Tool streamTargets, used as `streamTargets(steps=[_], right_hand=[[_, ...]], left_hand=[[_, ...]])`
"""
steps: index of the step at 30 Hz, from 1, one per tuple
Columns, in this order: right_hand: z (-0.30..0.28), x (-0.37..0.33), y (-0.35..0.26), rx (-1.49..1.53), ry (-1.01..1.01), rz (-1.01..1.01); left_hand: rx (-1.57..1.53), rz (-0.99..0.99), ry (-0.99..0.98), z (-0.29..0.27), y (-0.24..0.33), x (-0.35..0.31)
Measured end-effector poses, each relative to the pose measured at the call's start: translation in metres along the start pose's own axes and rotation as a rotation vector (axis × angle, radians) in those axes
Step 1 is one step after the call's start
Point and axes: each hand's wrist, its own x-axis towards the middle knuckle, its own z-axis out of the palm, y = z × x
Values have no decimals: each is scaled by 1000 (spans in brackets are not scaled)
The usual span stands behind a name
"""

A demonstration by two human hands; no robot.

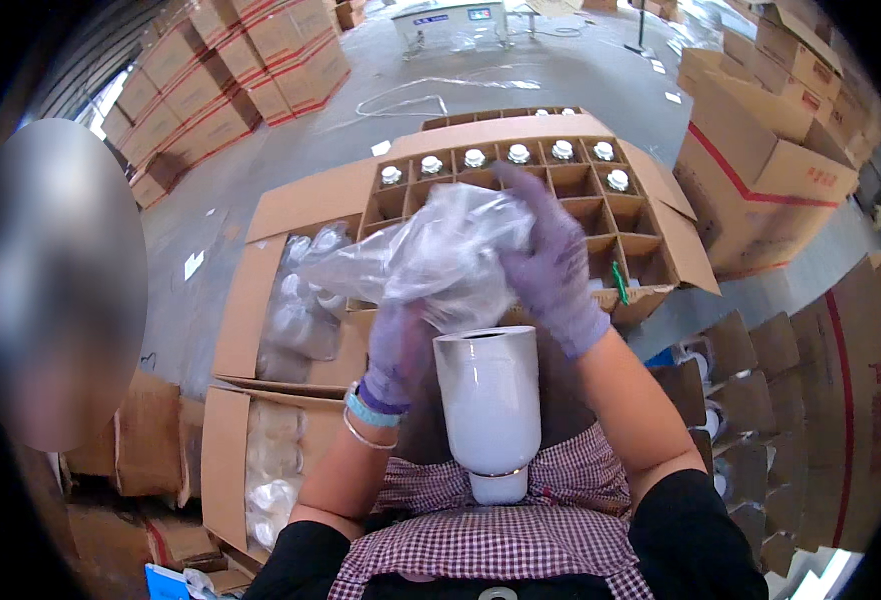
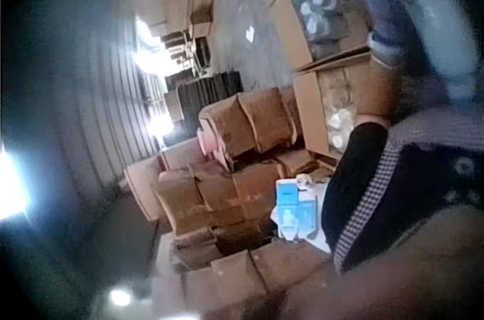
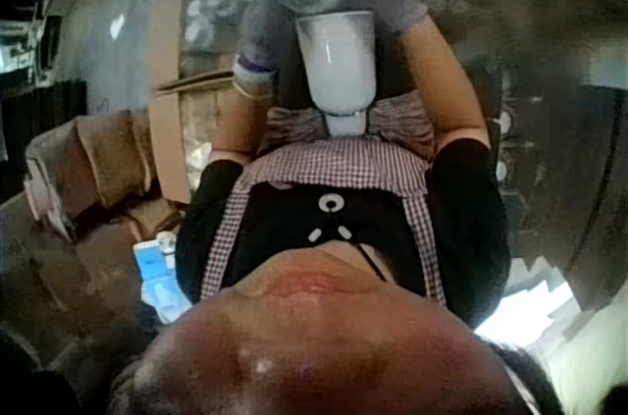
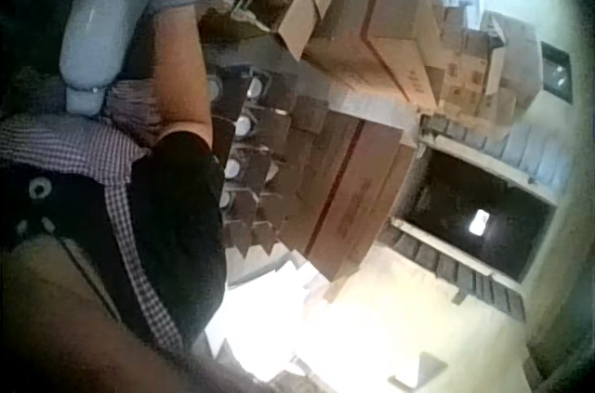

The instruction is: The person packs white jars into a cardboard box with dividers. They pick up each jar, place it into a plastic bag, and then place the bagged jar into a compartment in the box. The person repeats this process for multiple jars.

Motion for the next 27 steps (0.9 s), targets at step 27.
streamTargets(steps=[27], right_hand=[[-61,-259,-100,184,-349,725]], left_hand=[[-77,-307,-141,10,-31,-154]])
